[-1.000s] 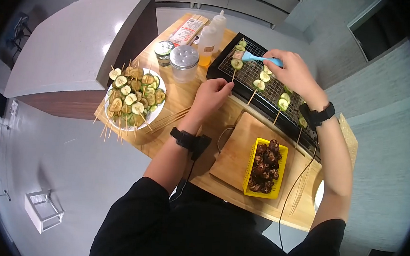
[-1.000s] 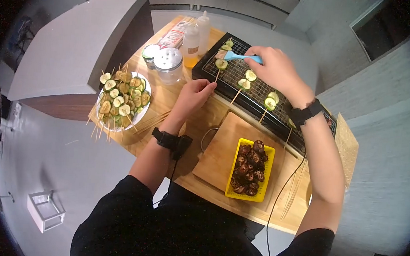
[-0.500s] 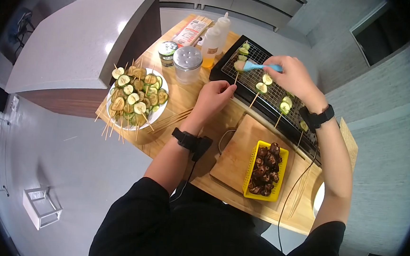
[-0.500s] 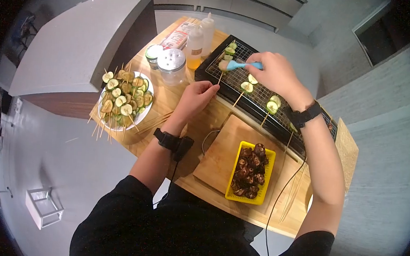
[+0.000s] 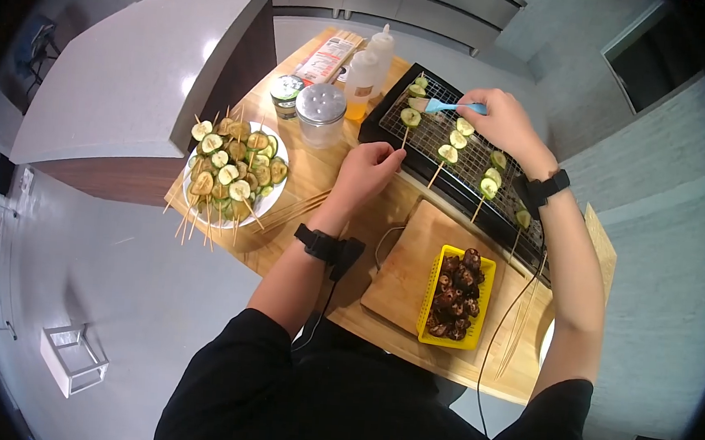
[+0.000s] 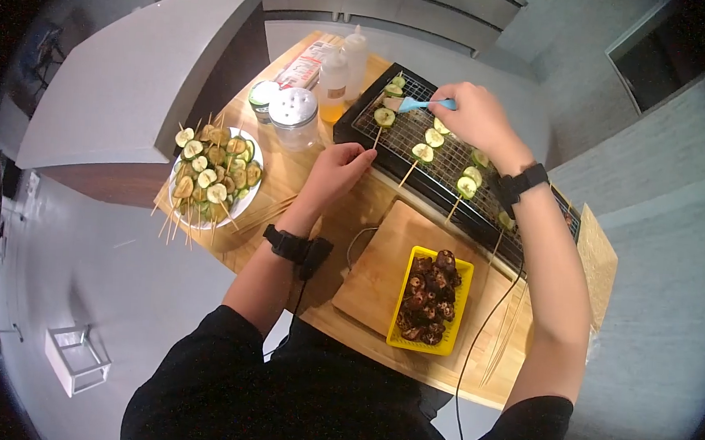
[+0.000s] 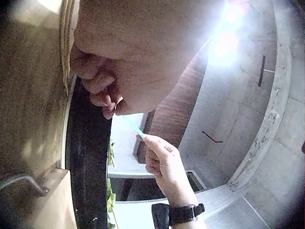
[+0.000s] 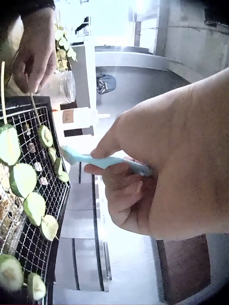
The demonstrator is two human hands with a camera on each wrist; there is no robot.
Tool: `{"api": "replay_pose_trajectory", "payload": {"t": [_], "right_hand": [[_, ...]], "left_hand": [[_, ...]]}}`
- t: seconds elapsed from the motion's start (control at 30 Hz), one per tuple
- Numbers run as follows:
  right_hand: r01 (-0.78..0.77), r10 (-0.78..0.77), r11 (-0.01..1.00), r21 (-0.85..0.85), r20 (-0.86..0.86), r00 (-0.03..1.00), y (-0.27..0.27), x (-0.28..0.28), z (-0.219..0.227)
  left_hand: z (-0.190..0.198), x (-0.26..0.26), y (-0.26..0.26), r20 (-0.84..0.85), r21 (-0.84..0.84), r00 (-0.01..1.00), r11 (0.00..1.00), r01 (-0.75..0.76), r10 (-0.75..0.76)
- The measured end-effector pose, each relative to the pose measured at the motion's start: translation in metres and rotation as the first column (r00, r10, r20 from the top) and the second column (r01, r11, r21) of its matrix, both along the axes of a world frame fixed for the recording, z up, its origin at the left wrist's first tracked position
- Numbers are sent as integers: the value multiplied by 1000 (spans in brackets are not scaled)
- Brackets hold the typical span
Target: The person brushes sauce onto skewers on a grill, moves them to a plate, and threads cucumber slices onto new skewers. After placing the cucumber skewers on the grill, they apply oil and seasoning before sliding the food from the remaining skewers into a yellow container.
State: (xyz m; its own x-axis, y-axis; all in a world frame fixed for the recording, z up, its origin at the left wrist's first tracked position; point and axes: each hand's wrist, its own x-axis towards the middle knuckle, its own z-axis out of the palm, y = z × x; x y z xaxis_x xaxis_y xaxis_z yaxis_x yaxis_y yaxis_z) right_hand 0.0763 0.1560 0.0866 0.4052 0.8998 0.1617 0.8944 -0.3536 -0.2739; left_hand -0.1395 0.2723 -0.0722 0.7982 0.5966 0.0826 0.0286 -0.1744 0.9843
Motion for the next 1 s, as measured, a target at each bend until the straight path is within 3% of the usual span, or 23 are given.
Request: {"api": "replay_pose_trajectory", "payload": {"t": [0.27,0.37,0.47,0.57,0.67,0.77,0.87,1.0], "right_hand": [[33,-33,999,-18,-20,999,8,5,1],[90,-82,992,90,-84,993,13,6,0],[104,-104,995,-8,21,994,17,12,-7],[142,-131,982,125,-91,987,20,12,-8],[173,-173,985,-5,-2,985,24,10,-6],[142,-130,976,166,-82,988,24,15,-12],[131,-130,989,73,-13,991,21,19,-13],[92,-75,974,206,-90,993,13,11,-3]], "left_hand": [[1,-1,1,-2,10,1000,1000,12,-12],[-1,-1,1,16,26,1000,1000,6,-6],[-3,1,1,44,8,999,1000,3,-4],[0,0,1,10,33,1000,999,-14,13],[4,-1,0,0,26,1000,1000,1,-1],[8,-3,0,15,57,1000,998,-10,9],[3,-1,0,33,39,999,999,-6,5],[2,-1,2,77,-5,997,1000,26,-26]]}}
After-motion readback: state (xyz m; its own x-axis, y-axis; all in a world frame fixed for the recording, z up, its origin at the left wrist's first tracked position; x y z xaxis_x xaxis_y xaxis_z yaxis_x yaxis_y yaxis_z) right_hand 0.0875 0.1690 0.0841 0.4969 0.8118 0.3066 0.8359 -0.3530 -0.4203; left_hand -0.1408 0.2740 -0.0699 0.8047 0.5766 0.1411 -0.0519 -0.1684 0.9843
